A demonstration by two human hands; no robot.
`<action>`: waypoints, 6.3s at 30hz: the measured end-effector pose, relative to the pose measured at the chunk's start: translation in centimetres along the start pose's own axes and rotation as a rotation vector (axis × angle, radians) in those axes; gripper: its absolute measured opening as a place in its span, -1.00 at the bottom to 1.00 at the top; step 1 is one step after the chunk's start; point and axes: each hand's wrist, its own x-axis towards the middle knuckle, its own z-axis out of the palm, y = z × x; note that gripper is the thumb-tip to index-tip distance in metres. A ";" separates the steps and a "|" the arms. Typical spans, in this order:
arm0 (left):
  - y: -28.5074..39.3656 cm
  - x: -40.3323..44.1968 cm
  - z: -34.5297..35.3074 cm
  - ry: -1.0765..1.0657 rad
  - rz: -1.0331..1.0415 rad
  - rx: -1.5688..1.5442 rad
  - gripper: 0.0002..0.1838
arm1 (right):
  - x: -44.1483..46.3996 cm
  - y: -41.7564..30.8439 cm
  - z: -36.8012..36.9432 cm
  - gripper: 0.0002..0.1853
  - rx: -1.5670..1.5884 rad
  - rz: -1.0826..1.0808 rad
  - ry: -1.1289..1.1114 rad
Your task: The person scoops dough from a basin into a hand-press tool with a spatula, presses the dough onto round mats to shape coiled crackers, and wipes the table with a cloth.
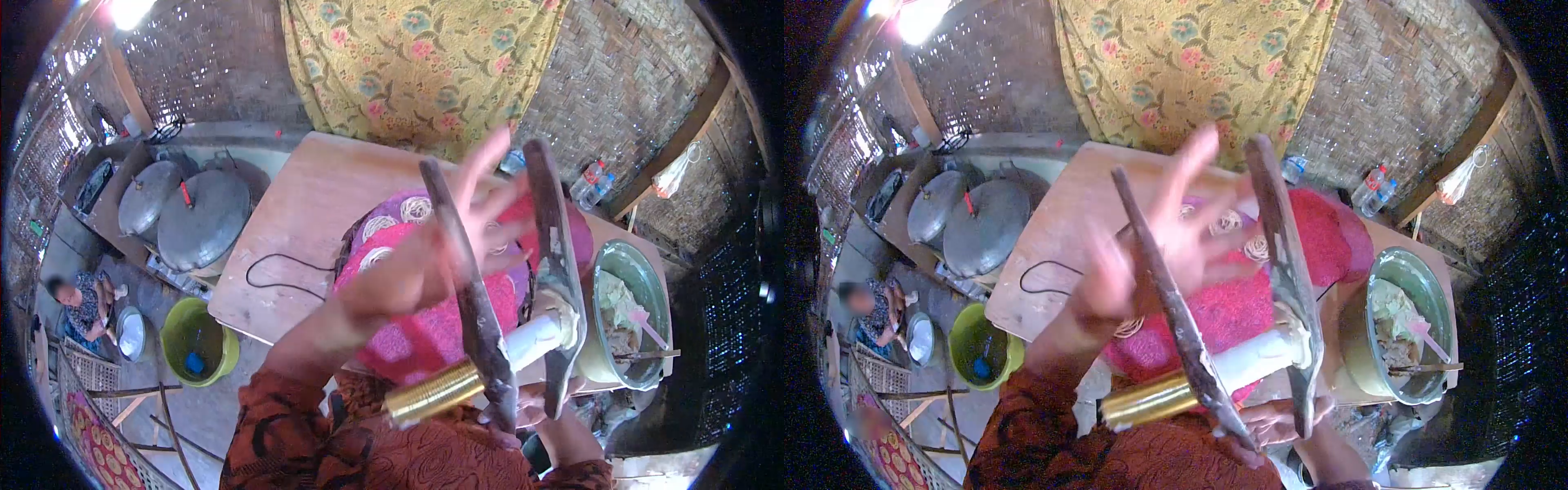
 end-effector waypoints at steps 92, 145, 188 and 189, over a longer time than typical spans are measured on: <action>-1.8 -1.4 -16.5 0.713 0.327 -0.515 -0.36 | 4.2 -12.0 12.3 -0.36 -1.268 -0.063 0.935; -1.2 6.7 -25.5 0.725 0.342 -0.386 -0.33 | 8.6 -22.6 9.9 -0.25 -1.276 -0.108 1.045; -2.8 5.8 -21.1 0.645 0.262 -0.400 -0.35 | 6.4 -17.5 10.2 -0.25 -1.395 -0.005 1.223; -2.7 5.5 -21.0 0.729 0.232 -0.413 -0.36 | 6.2 -17.2 10.5 -0.25 -1.382 -0.003 1.222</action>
